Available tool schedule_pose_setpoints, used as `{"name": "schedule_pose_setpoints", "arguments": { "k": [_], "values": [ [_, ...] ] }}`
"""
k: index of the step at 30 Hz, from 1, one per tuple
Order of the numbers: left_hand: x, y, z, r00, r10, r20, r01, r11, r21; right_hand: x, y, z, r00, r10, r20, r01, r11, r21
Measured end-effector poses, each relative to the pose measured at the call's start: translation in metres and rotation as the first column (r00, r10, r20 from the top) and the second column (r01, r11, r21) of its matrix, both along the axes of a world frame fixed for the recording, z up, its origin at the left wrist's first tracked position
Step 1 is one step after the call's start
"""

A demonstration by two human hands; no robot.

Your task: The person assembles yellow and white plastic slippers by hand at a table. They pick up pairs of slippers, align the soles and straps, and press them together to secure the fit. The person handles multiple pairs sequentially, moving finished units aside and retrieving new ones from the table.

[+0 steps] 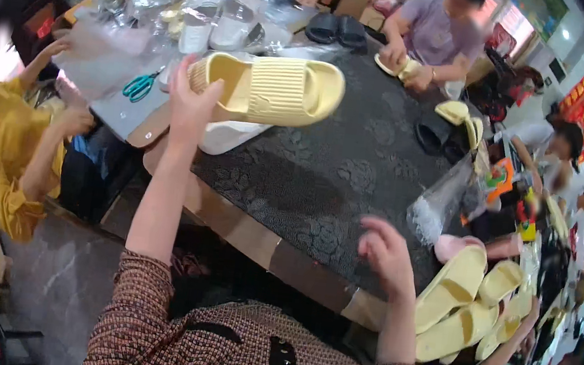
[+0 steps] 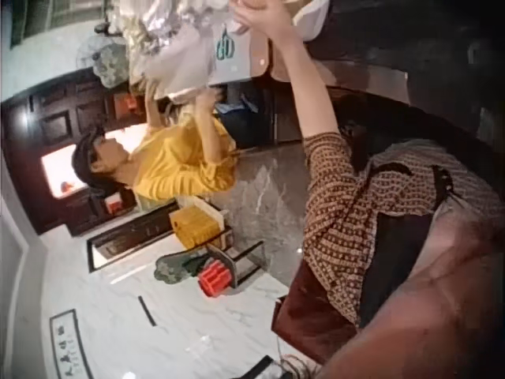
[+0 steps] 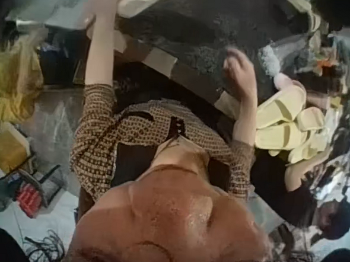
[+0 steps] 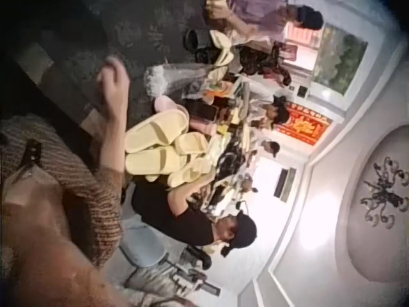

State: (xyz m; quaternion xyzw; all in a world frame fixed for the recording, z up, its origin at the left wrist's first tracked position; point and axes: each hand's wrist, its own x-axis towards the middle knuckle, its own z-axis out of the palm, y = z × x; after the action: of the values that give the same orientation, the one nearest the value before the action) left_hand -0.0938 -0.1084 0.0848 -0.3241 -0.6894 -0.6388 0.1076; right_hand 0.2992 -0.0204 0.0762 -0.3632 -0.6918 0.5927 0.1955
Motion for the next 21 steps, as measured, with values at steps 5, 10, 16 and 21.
{"name": "schedule_pose_setpoints", "arguments": {
  "k": [5, 10, 16, 21],
  "values": [
    [0.108, 0.004, 0.005, 0.969, -0.225, -0.106, 0.229, 0.973, 0.03, -0.05, 0.005, -0.005, 0.913, -0.222, -0.342, 0.227, 0.974, -0.025],
    [0.139, -0.006, -0.019, 0.938, -0.316, -0.143, 0.312, 0.949, -0.053, -0.045, 0.004, -0.016, 0.841, -0.337, -0.423, 0.277, 0.94, -0.199],
    [0.109, -0.031, 0.003, 0.923, -0.318, -0.216, 0.296, 0.946, -0.129, 0.012, 0.05, 0.003, 0.758, -0.525, -0.387, 0.499, 0.849, -0.175],
    [0.11, -0.03, 0.024, 0.626, -0.626, -0.465, 0.403, 0.77, -0.494, 0.032, 0.073, 0.053, 0.959, -0.199, -0.203, 0.208, 0.978, 0.021]
  ]
}}
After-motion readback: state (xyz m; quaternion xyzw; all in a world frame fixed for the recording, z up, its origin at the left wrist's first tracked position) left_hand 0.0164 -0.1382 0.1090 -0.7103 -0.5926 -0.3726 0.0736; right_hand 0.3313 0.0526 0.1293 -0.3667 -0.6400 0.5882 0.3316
